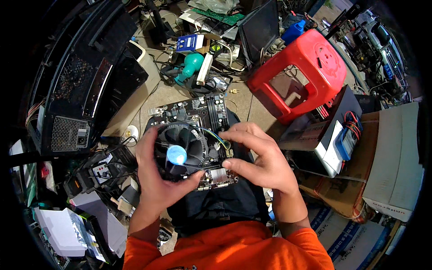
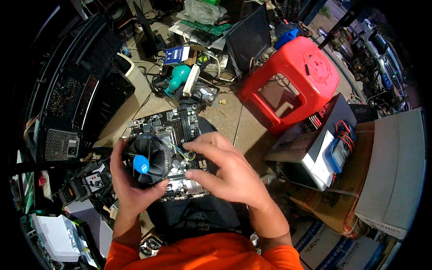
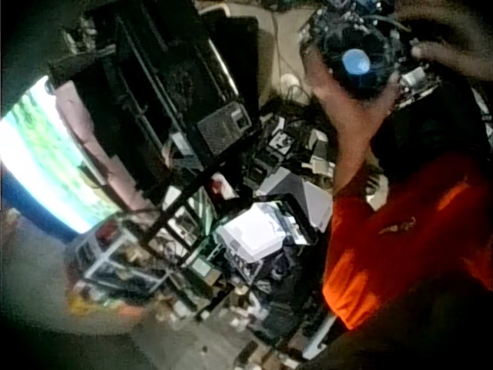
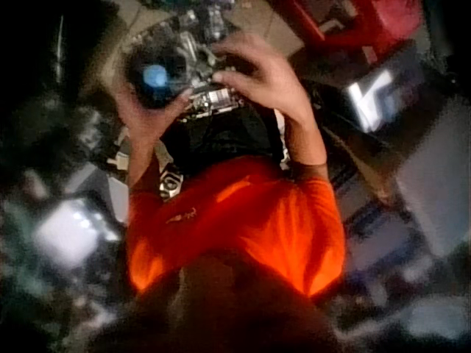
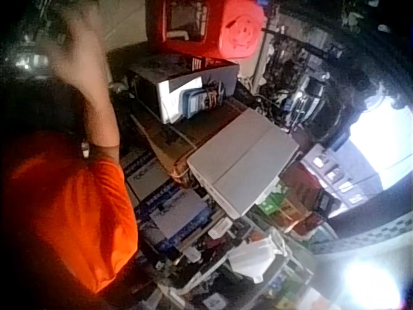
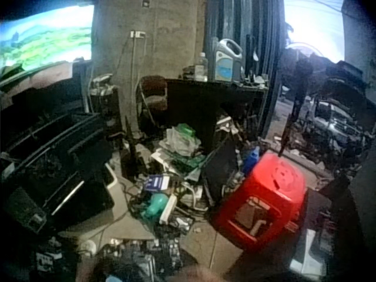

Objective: The person applies thermal paste to a CPU cooler and installs it onto a motherboard. They then connect the fan cable to the motherboard header and secure the cooler using a screwdriver.

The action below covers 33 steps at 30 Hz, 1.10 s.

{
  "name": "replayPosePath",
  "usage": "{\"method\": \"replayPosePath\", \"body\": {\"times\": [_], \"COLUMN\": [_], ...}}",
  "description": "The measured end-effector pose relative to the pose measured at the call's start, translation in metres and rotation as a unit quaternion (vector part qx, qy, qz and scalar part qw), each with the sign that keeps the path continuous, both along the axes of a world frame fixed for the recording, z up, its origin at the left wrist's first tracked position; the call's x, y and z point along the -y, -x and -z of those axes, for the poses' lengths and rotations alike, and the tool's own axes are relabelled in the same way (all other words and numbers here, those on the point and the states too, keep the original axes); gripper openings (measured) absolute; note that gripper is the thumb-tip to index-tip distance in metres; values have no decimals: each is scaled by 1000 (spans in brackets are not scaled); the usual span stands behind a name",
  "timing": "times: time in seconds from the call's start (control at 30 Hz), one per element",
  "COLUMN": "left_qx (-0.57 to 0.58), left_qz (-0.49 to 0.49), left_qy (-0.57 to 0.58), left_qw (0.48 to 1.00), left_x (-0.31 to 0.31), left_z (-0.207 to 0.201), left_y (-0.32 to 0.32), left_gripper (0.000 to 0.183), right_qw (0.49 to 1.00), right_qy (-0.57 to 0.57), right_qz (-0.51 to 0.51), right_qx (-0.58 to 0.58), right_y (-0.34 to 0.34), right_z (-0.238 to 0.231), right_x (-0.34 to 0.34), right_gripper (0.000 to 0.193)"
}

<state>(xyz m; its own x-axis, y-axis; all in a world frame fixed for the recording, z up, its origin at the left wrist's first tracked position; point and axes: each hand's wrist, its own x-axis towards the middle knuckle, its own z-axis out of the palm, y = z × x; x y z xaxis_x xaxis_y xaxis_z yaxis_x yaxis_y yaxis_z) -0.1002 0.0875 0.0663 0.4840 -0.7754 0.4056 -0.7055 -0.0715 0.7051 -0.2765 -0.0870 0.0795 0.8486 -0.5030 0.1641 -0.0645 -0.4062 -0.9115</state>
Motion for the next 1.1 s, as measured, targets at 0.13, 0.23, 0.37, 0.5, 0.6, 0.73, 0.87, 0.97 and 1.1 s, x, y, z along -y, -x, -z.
{"method": "replayPosePath", "body": {"times": [0.13,0.23,0.37,0.5,0.6,0.73,0.87,0.97,1.1], "left_qx": [-58,-69,-75,-161,-192,-121,-2,32,45], "left_qz": [-21,-26,-29,-6,22,74,141,161,182], "left_qy": [8,41,40,68,78,46,12,-36,-57], "left_qw": [998,996,996,985,978,989,990,986,981], "left_x": [3,4,7,13,20,27,33,37,39], "left_z": [-4,-7,-10,-12,-13,-11,-6,-4,-2], "left_y": [-13,-22,-33,-42,-52,-63,-64,-61,-59], "left_gripper": [109,108,110,111,110,105,98,96,95], "right_qw": [996,993,989,987,996,979,984,981,978], "right_qy": [85,97,103,113,-8,-157,-157,-180,-194], "right_qz": [7,62,78,76,71,84,53,74,77], "right_qx": [8,8,78,86,59,98,67,-3,-27], "right_y": [-22,-35,-58,-66,-63,-61,-49,-38,-28], "right_z": [11,16,22,25,23,21,21,22,24], "right_x": [9,17,36,39,33,27,31,29,24], "right_gripper": [24,15,12,13,13,15,17,17,16]}}
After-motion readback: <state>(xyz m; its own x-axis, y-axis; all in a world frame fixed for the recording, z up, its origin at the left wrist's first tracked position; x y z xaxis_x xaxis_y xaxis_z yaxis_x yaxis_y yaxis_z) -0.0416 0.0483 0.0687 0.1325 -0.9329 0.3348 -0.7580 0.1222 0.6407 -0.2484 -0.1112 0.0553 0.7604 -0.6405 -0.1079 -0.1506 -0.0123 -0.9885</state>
